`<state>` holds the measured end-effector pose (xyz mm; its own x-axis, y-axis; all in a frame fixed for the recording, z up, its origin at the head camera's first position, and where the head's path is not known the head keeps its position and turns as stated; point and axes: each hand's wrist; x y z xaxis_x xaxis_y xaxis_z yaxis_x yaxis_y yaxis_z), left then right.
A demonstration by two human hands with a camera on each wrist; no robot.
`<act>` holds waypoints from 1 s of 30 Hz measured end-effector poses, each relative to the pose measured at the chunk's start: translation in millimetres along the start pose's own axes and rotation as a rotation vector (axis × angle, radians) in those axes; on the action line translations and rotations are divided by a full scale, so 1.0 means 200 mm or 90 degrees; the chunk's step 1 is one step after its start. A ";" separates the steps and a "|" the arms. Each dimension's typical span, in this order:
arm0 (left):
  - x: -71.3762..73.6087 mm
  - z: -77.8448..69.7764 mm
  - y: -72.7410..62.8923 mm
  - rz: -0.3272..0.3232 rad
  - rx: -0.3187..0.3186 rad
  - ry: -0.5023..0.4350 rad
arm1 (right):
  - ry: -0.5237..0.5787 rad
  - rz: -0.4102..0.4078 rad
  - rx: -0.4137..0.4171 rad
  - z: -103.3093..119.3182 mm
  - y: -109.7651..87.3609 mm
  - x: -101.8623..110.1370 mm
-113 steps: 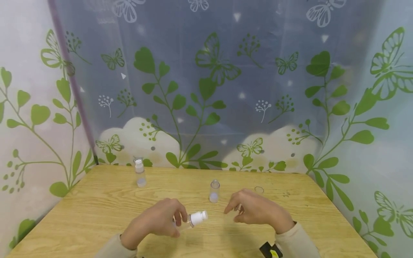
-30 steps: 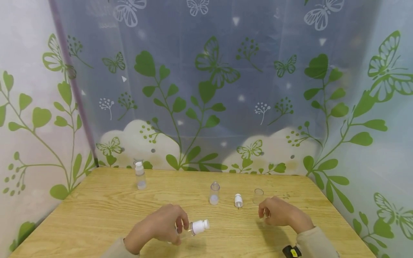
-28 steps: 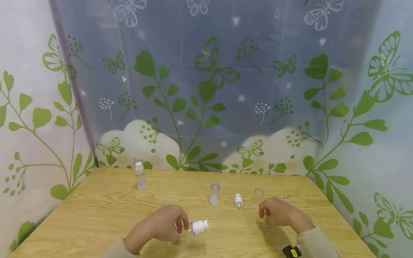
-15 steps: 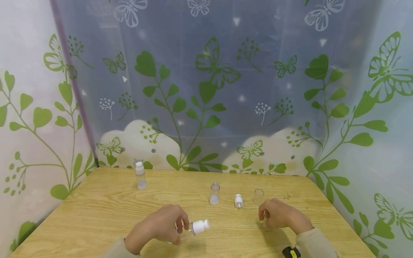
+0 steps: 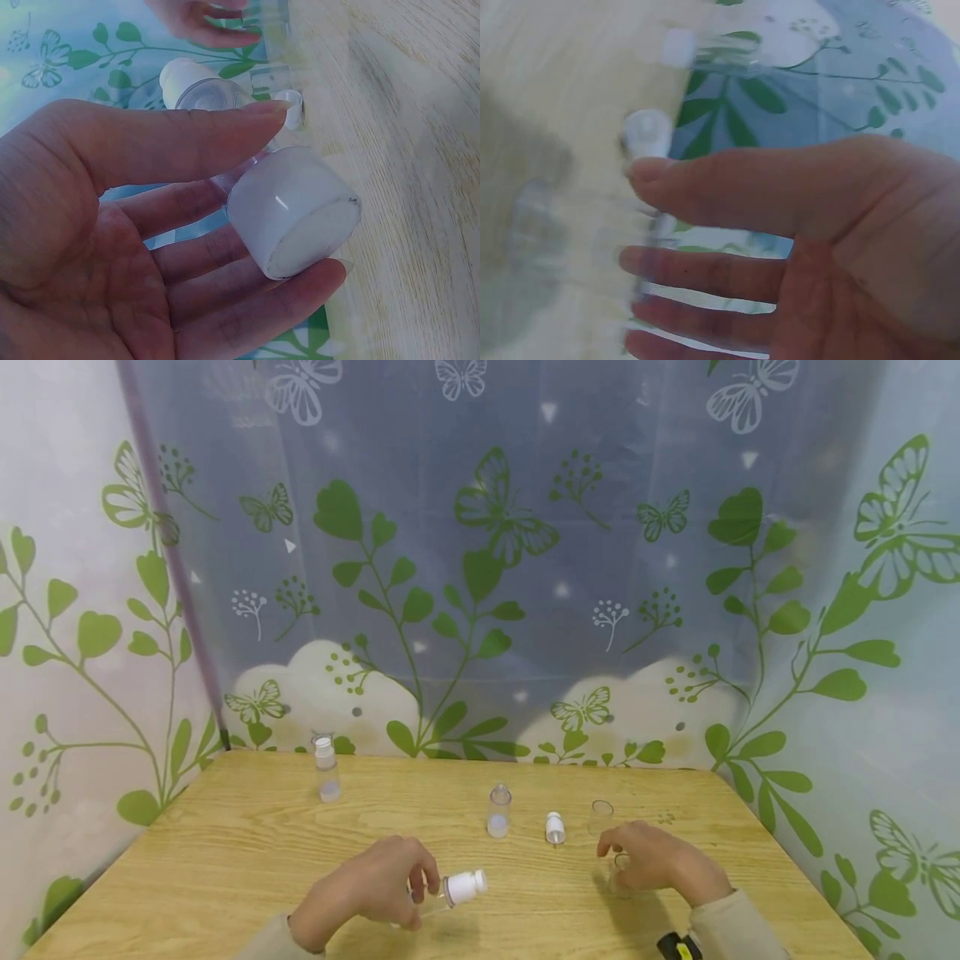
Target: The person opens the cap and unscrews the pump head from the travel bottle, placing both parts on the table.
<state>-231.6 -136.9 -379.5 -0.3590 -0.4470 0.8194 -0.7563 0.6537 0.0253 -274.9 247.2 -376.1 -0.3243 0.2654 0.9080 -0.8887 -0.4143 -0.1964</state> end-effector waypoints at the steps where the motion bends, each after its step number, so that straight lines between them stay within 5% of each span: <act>1: 0.00 0.00 0.00 -0.001 -0.001 0.002 | -0.005 -0.005 0.010 0.01 -0.01 0.01; 9: -0.01 -0.01 0.00 -0.002 0.003 0.005 | -0.065 -0.078 0.172 0.14 -0.05 0.04; 17: -0.03 -0.03 0.00 0.003 -0.007 0.001 | -0.001 -0.086 0.259 0.29 -0.07 0.00; 30: -0.05 -0.06 0.01 0.021 -0.011 -0.028 | 0.064 -0.063 0.279 0.40 -0.07 -0.06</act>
<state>-222.1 -124.3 -381.1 -0.4069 -0.4513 0.7942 -0.7342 0.6788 0.0096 -232.1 179.6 -355.3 -0.2946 0.3966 0.8695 -0.7032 -0.7061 0.0838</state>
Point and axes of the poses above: each hand's wrist, its own y-axis towards the middle knuckle, its own x-axis out of the back of the hand, z = x × y, and after that the axes turned 5 degrees about -x, right-handed
